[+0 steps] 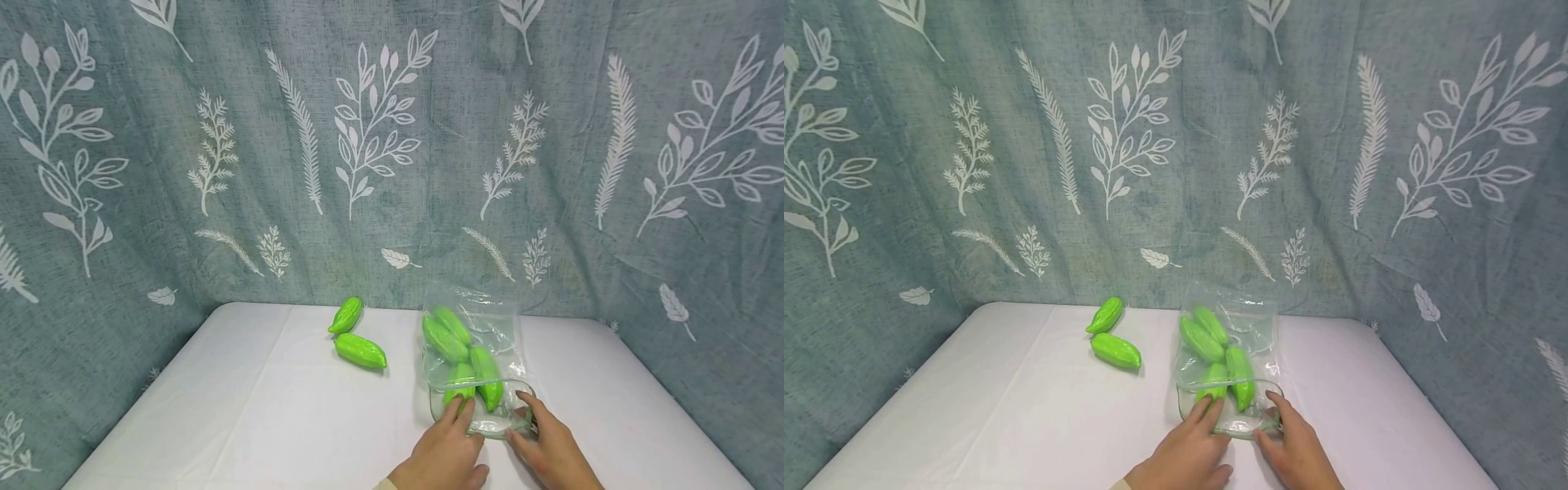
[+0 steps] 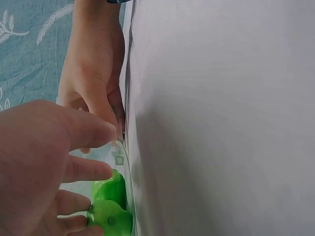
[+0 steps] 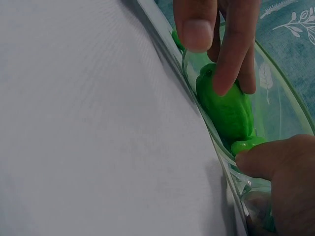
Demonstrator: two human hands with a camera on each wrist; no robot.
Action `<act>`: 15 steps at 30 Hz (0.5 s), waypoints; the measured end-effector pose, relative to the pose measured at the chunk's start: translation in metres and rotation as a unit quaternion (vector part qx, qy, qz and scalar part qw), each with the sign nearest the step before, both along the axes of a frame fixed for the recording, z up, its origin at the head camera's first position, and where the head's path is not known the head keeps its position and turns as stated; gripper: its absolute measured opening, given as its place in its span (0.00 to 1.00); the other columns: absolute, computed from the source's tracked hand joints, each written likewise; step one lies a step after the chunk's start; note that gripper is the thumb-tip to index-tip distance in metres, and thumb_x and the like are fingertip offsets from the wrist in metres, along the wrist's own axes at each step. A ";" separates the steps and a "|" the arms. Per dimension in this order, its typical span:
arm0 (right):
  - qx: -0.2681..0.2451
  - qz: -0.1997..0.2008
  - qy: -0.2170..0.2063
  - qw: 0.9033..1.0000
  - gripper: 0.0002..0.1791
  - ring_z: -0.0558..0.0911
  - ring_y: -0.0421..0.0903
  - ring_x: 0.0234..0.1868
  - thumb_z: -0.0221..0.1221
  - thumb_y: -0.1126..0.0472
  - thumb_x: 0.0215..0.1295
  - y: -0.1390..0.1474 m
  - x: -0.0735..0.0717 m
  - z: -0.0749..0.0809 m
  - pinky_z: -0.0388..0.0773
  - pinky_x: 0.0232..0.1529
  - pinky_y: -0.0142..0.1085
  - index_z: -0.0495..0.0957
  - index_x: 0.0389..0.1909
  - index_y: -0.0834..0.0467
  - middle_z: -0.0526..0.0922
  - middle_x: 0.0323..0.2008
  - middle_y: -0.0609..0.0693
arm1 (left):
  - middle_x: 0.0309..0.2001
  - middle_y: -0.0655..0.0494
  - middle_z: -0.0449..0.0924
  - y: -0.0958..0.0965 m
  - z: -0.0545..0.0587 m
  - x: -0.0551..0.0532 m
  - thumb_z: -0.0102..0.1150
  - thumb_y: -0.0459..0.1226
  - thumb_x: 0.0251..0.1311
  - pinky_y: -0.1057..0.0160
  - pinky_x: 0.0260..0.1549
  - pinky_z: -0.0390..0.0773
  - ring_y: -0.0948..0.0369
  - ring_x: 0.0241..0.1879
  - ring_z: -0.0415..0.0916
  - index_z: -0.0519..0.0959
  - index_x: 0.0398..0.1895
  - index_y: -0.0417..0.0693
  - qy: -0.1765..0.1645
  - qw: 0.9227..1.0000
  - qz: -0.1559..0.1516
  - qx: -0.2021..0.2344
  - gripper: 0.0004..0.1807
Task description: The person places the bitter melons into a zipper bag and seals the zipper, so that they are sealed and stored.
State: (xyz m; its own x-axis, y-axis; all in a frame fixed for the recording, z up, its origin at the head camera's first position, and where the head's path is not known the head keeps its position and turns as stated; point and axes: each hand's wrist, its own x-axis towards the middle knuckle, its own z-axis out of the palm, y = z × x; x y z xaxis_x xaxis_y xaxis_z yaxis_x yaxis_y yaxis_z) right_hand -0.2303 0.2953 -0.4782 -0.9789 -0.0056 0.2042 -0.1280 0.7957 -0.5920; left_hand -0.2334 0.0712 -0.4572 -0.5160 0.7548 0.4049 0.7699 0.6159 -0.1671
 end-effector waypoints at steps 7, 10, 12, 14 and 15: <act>0.003 0.002 -0.001 1.000 0.40 0.80 0.60 0.56 0.69 0.54 0.62 0.001 -0.001 0.000 0.75 0.55 0.57 0.62 0.71 0.62 0.82 0.52 0.58 | 0.65 0.39 0.71 0.009 0.003 -0.003 0.65 0.53 0.58 0.57 0.58 0.74 0.42 0.64 0.68 0.88 0.33 0.53 -0.050 0.998 0.031 0.003 0.15; 0.003 0.001 -0.009 1.000 0.41 0.79 0.61 0.57 0.69 0.52 0.62 0.001 -0.002 0.000 0.75 0.55 0.58 0.62 0.71 0.63 0.81 0.53 0.58 | 0.65 0.40 0.71 0.012 0.004 -0.004 0.65 0.53 0.58 0.57 0.57 0.75 0.43 0.64 0.67 0.88 0.32 0.53 -0.059 0.997 0.039 0.002 0.15; 0.004 0.000 -0.012 1.000 0.41 0.79 0.61 0.57 0.69 0.52 0.62 0.001 -0.002 0.000 0.75 0.56 0.58 0.62 0.71 0.63 0.81 0.53 0.58 | 0.65 0.41 0.71 0.013 0.004 -0.004 0.65 0.53 0.58 0.58 0.57 0.75 0.43 0.65 0.66 0.88 0.33 0.54 -0.069 0.997 0.044 0.001 0.15; 0.005 0.000 -0.013 1.000 0.41 0.79 0.61 0.57 0.69 0.52 0.62 0.001 -0.003 0.001 0.74 0.56 0.58 0.62 0.71 0.63 0.81 0.53 0.58 | 0.66 0.41 0.71 0.013 0.004 -0.005 0.64 0.53 0.59 0.57 0.59 0.74 0.44 0.66 0.66 0.88 0.35 0.54 -0.075 0.996 0.047 0.000 0.15; 0.005 0.000 -0.013 1.000 0.41 0.79 0.61 0.57 0.69 0.52 0.62 0.001 -0.003 0.001 0.74 0.56 0.58 0.62 0.71 0.63 0.81 0.53 0.58 | 0.66 0.41 0.70 0.013 0.005 -0.006 0.64 0.52 0.59 0.57 0.60 0.73 0.44 0.66 0.65 0.88 0.36 0.53 -0.078 0.996 0.048 0.000 0.15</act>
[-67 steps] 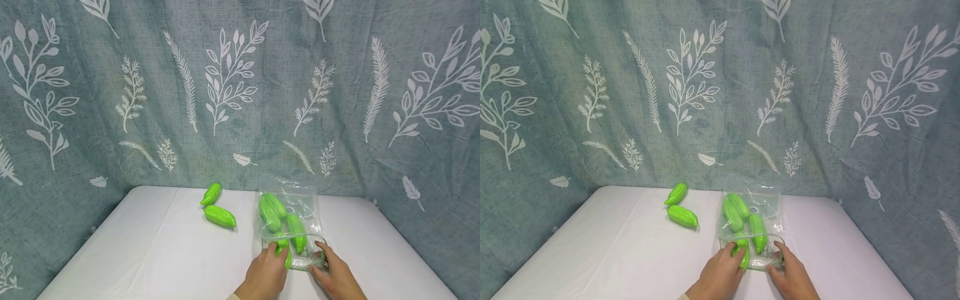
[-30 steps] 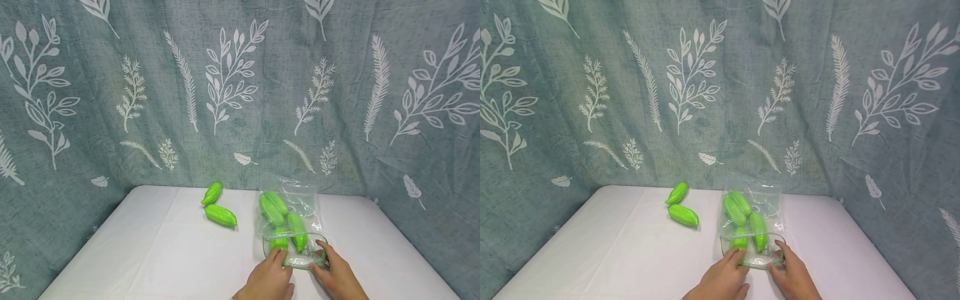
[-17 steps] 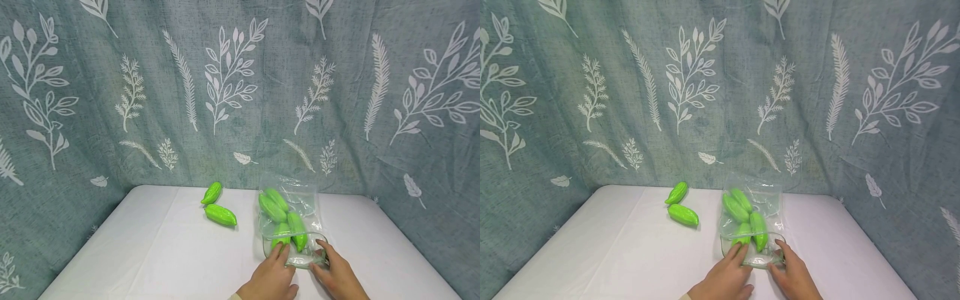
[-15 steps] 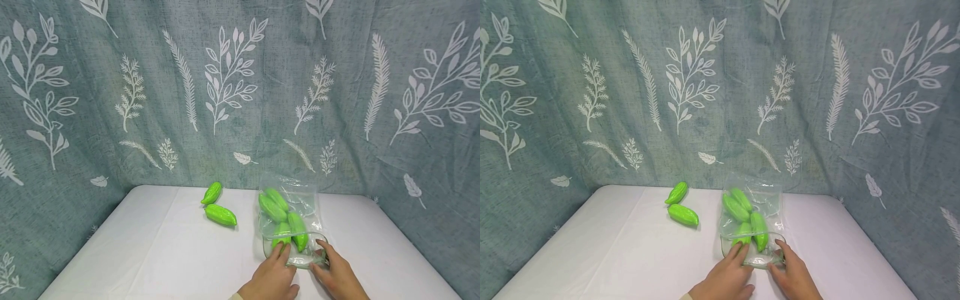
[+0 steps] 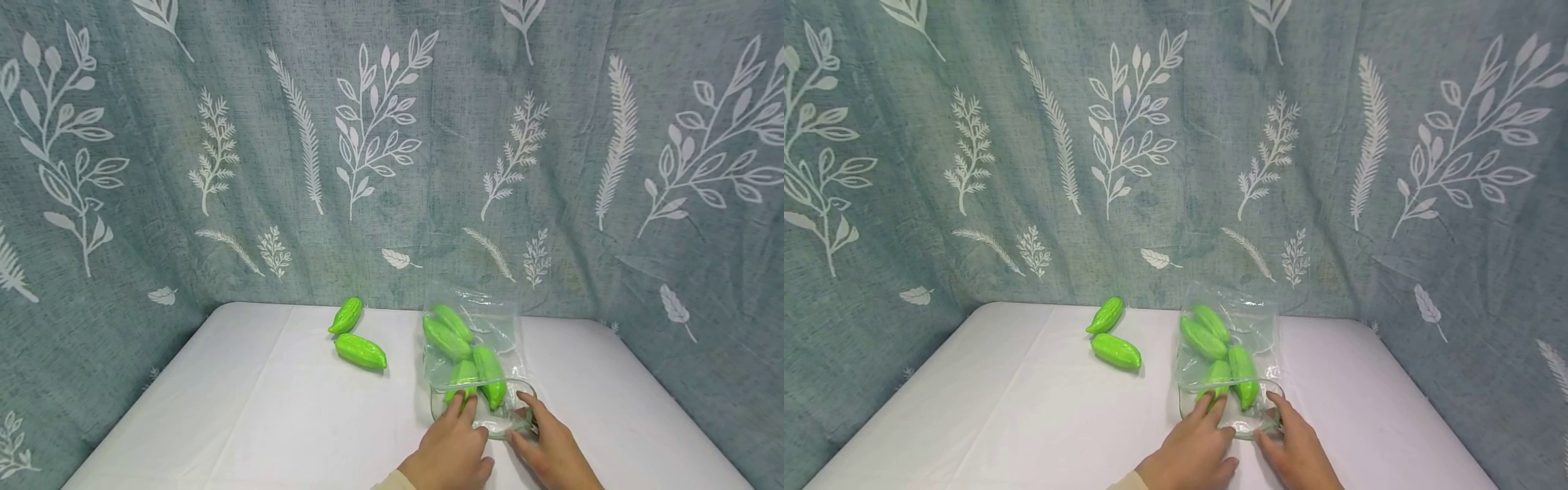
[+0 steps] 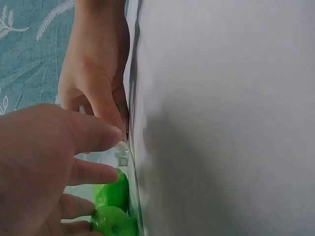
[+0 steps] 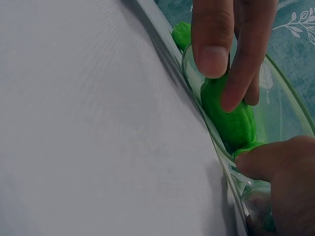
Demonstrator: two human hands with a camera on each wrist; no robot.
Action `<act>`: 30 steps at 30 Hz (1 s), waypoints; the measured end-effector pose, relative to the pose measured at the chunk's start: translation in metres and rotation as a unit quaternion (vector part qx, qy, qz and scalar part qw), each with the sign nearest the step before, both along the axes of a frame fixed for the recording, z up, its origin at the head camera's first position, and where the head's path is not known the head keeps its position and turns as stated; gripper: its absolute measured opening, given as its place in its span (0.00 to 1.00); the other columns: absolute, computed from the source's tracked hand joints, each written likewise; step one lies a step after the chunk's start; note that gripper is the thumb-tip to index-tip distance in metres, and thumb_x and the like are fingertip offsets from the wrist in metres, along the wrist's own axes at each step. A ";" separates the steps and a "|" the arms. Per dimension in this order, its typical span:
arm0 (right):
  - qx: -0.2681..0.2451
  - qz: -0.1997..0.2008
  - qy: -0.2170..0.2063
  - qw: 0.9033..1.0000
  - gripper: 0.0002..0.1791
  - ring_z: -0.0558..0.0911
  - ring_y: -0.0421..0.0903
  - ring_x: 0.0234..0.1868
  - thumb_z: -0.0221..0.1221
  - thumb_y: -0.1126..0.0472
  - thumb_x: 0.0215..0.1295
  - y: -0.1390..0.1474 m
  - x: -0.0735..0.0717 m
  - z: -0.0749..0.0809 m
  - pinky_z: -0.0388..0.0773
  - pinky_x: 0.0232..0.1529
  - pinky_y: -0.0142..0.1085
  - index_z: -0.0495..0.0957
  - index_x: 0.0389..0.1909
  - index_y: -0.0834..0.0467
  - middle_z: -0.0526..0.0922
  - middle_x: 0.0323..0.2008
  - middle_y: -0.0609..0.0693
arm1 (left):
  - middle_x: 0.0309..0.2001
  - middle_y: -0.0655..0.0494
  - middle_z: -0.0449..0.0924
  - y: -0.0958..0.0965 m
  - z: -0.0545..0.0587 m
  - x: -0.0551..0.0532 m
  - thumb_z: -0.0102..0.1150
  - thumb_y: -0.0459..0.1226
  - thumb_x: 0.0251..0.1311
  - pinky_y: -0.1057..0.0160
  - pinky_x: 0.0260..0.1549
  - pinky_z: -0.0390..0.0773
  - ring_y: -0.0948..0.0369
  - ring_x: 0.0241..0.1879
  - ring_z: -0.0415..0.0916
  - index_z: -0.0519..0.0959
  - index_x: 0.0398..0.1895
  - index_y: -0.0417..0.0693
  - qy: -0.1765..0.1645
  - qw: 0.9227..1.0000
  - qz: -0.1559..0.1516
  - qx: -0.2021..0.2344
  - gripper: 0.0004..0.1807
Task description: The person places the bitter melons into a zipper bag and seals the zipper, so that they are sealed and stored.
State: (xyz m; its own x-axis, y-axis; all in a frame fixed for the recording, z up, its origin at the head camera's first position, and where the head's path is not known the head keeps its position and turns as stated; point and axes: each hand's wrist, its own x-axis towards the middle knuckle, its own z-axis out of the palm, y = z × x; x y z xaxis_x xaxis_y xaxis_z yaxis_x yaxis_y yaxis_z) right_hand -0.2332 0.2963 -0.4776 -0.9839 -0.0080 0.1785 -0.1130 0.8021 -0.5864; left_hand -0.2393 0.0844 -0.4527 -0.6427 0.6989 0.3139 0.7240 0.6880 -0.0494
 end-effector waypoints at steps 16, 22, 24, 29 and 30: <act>0.000 0.002 -0.005 1.000 0.41 0.79 0.62 0.57 0.68 0.52 0.63 0.001 0.000 -0.001 0.74 0.56 0.59 0.62 0.72 0.62 0.81 0.53 0.58 | 0.69 0.40 0.66 -0.004 0.001 -0.005 0.61 0.56 0.60 0.57 0.66 0.65 0.47 0.67 0.63 0.87 0.47 0.57 0.003 0.999 -0.032 -0.030 0.19; -0.004 0.007 0.002 1.000 0.41 0.79 0.61 0.56 0.68 0.53 0.63 0.001 0.001 0.000 0.75 0.55 0.58 0.62 0.72 0.62 0.81 0.53 0.58 | 0.69 0.42 0.67 -0.011 0.000 0.000 0.64 0.56 0.59 0.53 0.64 0.69 0.46 0.69 0.62 0.86 0.50 0.60 0.025 0.998 -0.057 -0.029 0.20; -0.006 0.008 0.007 1.000 0.41 0.80 0.60 0.55 0.69 0.53 0.63 0.001 0.001 0.000 0.76 0.54 0.57 0.62 0.71 0.62 0.82 0.52 0.57 | 0.70 0.41 0.66 -0.013 0.001 0.002 0.64 0.57 0.60 0.53 0.63 0.70 0.45 0.70 0.62 0.85 0.53 0.59 0.024 0.998 -0.052 -0.032 0.22; -0.009 0.008 0.013 1.000 0.40 0.80 0.59 0.55 0.69 0.54 0.62 0.000 0.002 0.000 0.76 0.55 0.56 0.63 0.71 0.62 0.82 0.51 0.57 | 0.68 0.40 0.68 -0.016 0.002 0.005 0.62 0.58 0.61 0.56 0.64 0.69 0.45 0.67 0.65 0.84 0.55 0.56 0.050 0.997 -0.020 -0.050 0.25; -0.008 0.007 0.013 1.000 0.40 0.80 0.60 0.55 0.69 0.54 0.62 0.000 0.002 0.000 0.76 0.55 0.57 0.63 0.71 0.62 0.82 0.52 0.57 | 0.68 0.41 0.69 -0.017 0.002 0.005 0.62 0.58 0.61 0.56 0.64 0.69 0.45 0.66 0.66 0.83 0.55 0.56 0.054 0.997 -0.017 -0.052 0.25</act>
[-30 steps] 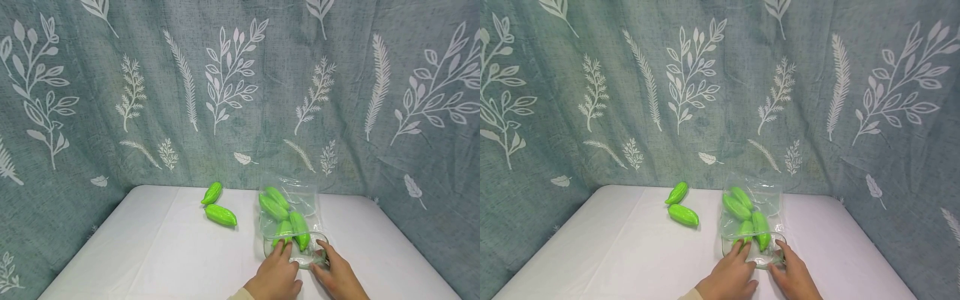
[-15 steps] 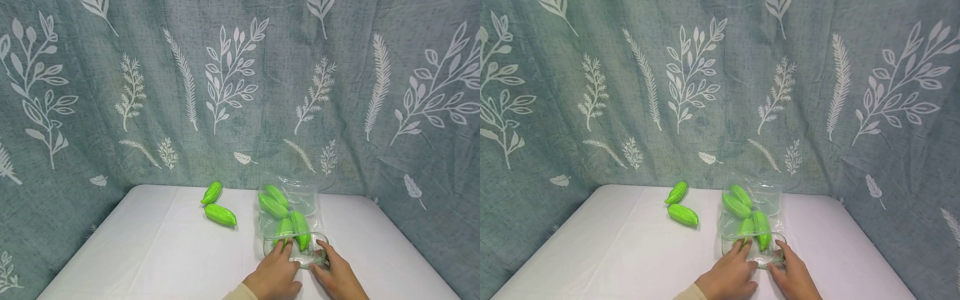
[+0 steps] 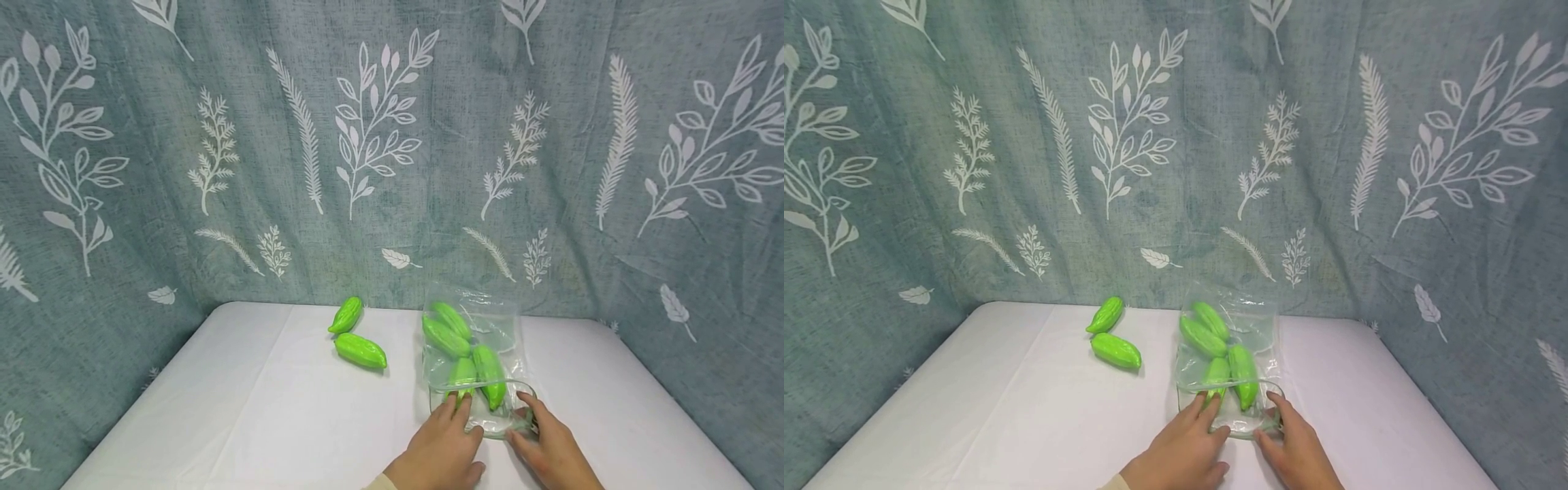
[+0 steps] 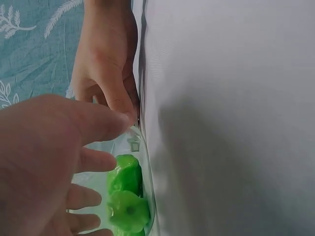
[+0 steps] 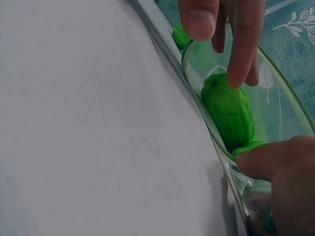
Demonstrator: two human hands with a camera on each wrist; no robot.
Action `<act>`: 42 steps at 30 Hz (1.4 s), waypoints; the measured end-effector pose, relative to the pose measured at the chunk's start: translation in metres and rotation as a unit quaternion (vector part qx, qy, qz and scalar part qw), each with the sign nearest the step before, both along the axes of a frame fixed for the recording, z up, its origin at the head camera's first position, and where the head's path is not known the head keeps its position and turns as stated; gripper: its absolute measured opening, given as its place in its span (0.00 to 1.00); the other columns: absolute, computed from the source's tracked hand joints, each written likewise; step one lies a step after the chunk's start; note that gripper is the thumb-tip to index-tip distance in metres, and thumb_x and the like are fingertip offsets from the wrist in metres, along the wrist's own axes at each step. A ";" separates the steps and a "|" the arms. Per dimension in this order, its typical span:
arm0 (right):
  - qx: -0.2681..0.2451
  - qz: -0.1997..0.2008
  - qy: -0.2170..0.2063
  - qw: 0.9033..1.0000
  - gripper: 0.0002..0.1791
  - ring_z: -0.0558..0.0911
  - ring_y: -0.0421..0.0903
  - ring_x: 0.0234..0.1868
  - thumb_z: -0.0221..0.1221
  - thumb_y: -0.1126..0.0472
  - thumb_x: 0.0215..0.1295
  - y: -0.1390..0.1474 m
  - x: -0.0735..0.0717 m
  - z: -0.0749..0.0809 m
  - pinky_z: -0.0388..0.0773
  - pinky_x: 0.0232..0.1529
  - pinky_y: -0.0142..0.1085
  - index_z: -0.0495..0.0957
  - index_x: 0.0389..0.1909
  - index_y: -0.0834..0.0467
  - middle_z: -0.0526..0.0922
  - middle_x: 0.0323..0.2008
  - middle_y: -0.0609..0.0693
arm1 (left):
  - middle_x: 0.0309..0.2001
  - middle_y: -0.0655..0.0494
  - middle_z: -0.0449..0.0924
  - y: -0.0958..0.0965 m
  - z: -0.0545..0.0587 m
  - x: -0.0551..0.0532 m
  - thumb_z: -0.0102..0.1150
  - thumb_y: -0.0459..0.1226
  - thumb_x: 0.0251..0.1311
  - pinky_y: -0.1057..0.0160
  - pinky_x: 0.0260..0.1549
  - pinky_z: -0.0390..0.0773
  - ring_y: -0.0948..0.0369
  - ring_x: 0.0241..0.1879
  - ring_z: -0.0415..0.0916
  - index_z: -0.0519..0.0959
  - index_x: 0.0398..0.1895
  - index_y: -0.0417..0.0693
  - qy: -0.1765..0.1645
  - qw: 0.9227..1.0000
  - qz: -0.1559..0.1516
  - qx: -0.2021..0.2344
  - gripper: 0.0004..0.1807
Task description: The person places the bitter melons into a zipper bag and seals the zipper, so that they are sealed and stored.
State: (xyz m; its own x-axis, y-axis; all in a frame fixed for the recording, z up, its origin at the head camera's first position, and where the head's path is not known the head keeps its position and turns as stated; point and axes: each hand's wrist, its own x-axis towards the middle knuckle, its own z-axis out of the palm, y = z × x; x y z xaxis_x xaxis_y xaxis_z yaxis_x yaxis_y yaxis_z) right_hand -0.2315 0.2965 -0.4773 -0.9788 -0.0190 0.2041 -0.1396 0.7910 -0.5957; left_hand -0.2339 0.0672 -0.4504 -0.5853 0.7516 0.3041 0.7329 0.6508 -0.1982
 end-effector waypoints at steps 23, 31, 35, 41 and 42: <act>0.012 -0.006 -0.010 1.000 0.39 0.79 0.61 0.57 0.67 0.53 0.64 -0.002 -0.001 0.002 0.75 0.56 0.57 0.62 0.71 0.62 0.82 0.52 0.57 | 0.61 0.44 0.71 -0.001 -0.005 -0.004 0.68 0.54 0.55 0.64 0.55 0.74 0.54 0.60 0.69 0.82 0.52 0.51 0.019 0.999 0.004 0.048 0.25; 0.010 -0.001 -0.013 1.000 0.40 0.79 0.62 0.58 0.67 0.51 0.64 -0.001 0.000 0.001 0.74 0.57 0.58 0.61 0.71 0.62 0.82 0.53 0.57 | 0.63 0.41 0.71 0.006 -0.008 -0.010 0.66 0.54 0.57 0.62 0.53 0.76 0.51 0.60 0.68 0.83 0.50 0.53 0.010 0.998 0.006 0.054 0.22; 0.007 -0.001 -0.011 1.000 0.40 0.79 0.61 0.57 0.67 0.51 0.64 -0.001 0.000 0.000 0.74 0.57 0.57 0.61 0.71 0.61 0.82 0.53 0.57 | 0.64 0.41 0.72 0.008 -0.006 -0.011 0.66 0.53 0.57 0.62 0.53 0.76 0.51 0.60 0.68 0.85 0.45 0.55 0.011 0.998 0.007 0.060 0.18; 0.008 -0.002 -0.009 1.000 0.40 0.79 0.60 0.57 0.67 0.51 0.64 0.000 0.000 0.000 0.75 0.56 0.56 0.61 0.72 0.61 0.82 0.53 0.57 | 0.64 0.41 0.72 0.012 -0.005 -0.011 0.65 0.53 0.58 0.62 0.56 0.74 0.51 0.60 0.68 0.86 0.45 0.55 0.006 0.999 0.002 0.053 0.18; 0.007 -0.002 -0.008 1.000 0.40 0.79 0.60 0.57 0.67 0.52 0.65 0.000 0.000 0.000 0.75 0.56 0.56 0.61 0.72 0.61 0.82 0.53 0.57 | 0.65 0.40 0.71 0.013 -0.005 -0.011 0.64 0.53 0.58 0.62 0.57 0.73 0.51 0.61 0.67 0.86 0.46 0.55 0.002 0.999 0.001 0.052 0.18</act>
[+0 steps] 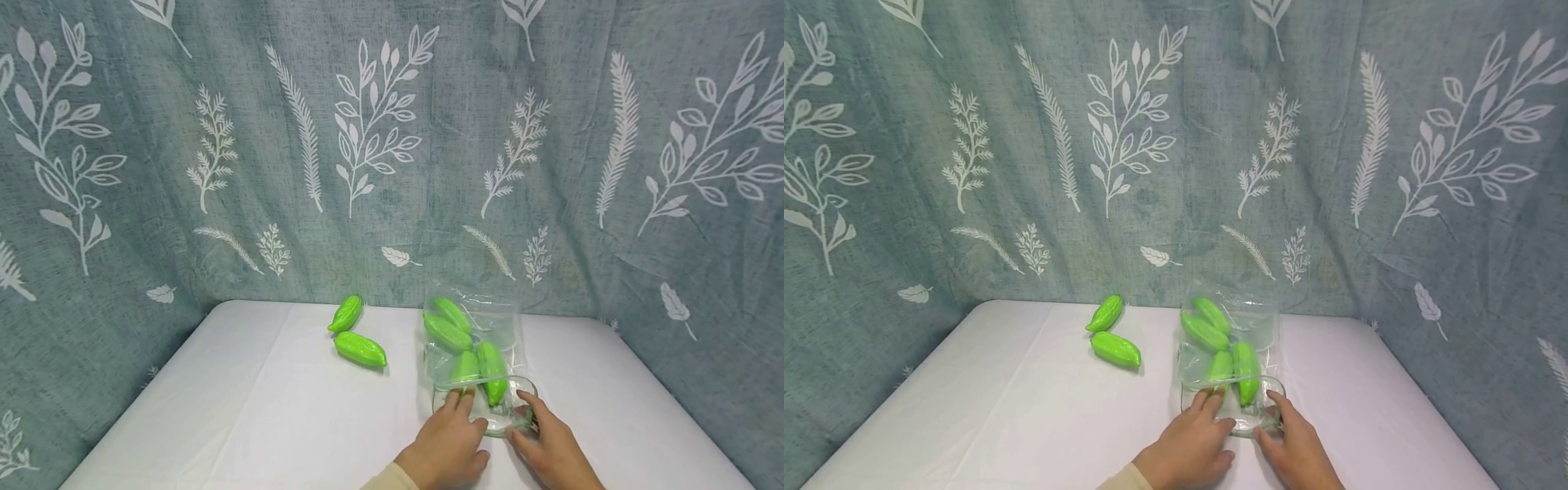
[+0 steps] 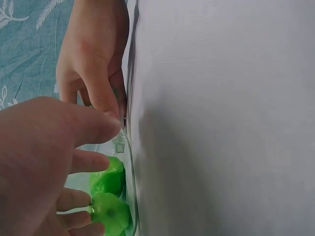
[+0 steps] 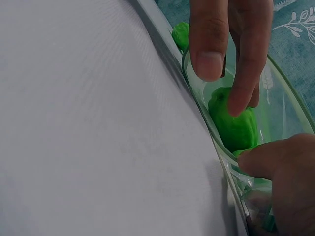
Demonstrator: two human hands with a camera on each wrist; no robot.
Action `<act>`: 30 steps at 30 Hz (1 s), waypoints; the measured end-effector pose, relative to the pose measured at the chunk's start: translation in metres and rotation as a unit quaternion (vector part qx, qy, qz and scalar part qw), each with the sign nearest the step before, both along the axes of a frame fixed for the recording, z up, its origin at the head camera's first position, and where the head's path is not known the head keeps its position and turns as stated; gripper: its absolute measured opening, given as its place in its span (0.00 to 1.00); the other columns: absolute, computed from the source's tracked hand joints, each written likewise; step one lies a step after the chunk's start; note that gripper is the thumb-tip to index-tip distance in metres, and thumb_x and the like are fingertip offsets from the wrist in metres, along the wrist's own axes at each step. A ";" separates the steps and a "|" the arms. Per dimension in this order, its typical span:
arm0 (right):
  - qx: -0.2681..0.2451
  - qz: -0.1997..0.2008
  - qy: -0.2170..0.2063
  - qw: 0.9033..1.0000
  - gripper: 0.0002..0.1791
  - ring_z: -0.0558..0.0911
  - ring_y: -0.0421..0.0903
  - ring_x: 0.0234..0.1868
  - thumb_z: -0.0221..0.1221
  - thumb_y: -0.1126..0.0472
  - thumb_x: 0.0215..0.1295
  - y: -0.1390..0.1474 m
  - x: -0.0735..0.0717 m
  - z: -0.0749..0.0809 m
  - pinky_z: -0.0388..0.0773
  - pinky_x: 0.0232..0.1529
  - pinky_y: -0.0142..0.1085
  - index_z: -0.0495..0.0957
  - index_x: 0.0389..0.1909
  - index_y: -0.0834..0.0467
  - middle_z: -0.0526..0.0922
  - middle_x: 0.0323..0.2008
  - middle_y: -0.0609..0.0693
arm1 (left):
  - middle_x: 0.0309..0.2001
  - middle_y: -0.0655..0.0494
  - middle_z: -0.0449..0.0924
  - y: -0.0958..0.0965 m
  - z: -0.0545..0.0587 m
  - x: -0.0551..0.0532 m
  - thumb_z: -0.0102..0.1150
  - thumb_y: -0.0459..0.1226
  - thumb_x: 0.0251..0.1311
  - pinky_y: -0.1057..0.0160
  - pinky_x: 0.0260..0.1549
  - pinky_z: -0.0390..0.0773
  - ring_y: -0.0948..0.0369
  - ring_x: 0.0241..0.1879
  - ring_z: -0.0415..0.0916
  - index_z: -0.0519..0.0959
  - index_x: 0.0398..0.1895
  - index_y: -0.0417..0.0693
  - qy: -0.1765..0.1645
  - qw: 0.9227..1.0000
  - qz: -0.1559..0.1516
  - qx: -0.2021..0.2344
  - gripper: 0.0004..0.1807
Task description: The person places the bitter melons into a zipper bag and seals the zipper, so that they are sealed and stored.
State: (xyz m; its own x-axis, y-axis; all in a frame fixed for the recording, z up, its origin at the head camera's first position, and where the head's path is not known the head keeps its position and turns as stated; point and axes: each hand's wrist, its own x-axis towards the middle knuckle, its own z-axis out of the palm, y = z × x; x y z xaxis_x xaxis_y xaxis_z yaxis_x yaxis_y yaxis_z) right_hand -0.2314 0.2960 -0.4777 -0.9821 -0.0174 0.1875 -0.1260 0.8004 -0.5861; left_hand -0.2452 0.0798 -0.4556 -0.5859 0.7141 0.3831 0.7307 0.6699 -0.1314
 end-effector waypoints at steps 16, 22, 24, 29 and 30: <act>-0.006 0.003 0.011 1.000 0.39 0.80 0.58 0.55 0.68 0.53 0.64 0.000 0.000 0.002 0.76 0.55 0.55 0.62 0.71 0.62 0.82 0.51 0.56 | 0.65 0.41 0.72 0.008 0.002 -0.006 0.62 0.53 0.60 0.63 0.61 0.69 0.52 0.63 0.68 0.86 0.47 0.55 -0.029 0.999 0.004 -0.014 0.18; -0.008 0.003 0.003 1.000 0.40 0.80 0.59 0.56 0.67 0.52 0.64 0.000 -0.001 0.003 0.76 0.55 0.56 0.61 0.71 0.62 0.82 0.52 0.57 | 0.65 0.41 0.72 0.010 0.003 -0.007 0.62 0.53 0.60 0.64 0.61 0.69 0.52 0.65 0.68 0.86 0.45 0.56 -0.031 0.999 0.006 -0.009 0.16; -0.007 0.002 -0.001 1.000 0.40 0.79 0.60 0.56 0.67 0.52 0.64 0.001 -0.001 0.003 0.75 0.56 0.56 0.61 0.71 0.62 0.82 0.52 0.57 | 0.65 0.41 0.73 0.011 0.003 -0.008 0.62 0.52 0.60 0.64 0.61 0.69 0.52 0.65 0.68 0.86 0.44 0.56 -0.034 0.999 0.007 -0.007 0.16; -0.006 0.002 -0.004 1.000 0.40 0.79 0.61 0.57 0.67 0.51 0.65 0.001 -0.001 0.001 0.75 0.56 0.57 0.61 0.71 0.62 0.81 0.53 0.58 | 0.64 0.44 0.73 0.011 0.005 -0.009 0.63 0.53 0.60 0.63 0.61 0.70 0.54 0.65 0.69 0.86 0.46 0.56 -0.051 0.999 0.008 -0.005 0.17; -0.005 0.002 -0.003 1.000 0.40 0.79 0.60 0.57 0.67 0.51 0.65 0.001 -0.001 0.001 0.75 0.56 0.57 0.61 0.71 0.62 0.82 0.53 0.57 | 0.65 0.44 0.73 0.011 0.006 -0.009 0.63 0.53 0.60 0.63 0.61 0.70 0.54 0.65 0.69 0.86 0.47 0.57 -0.056 0.998 0.008 -0.004 0.17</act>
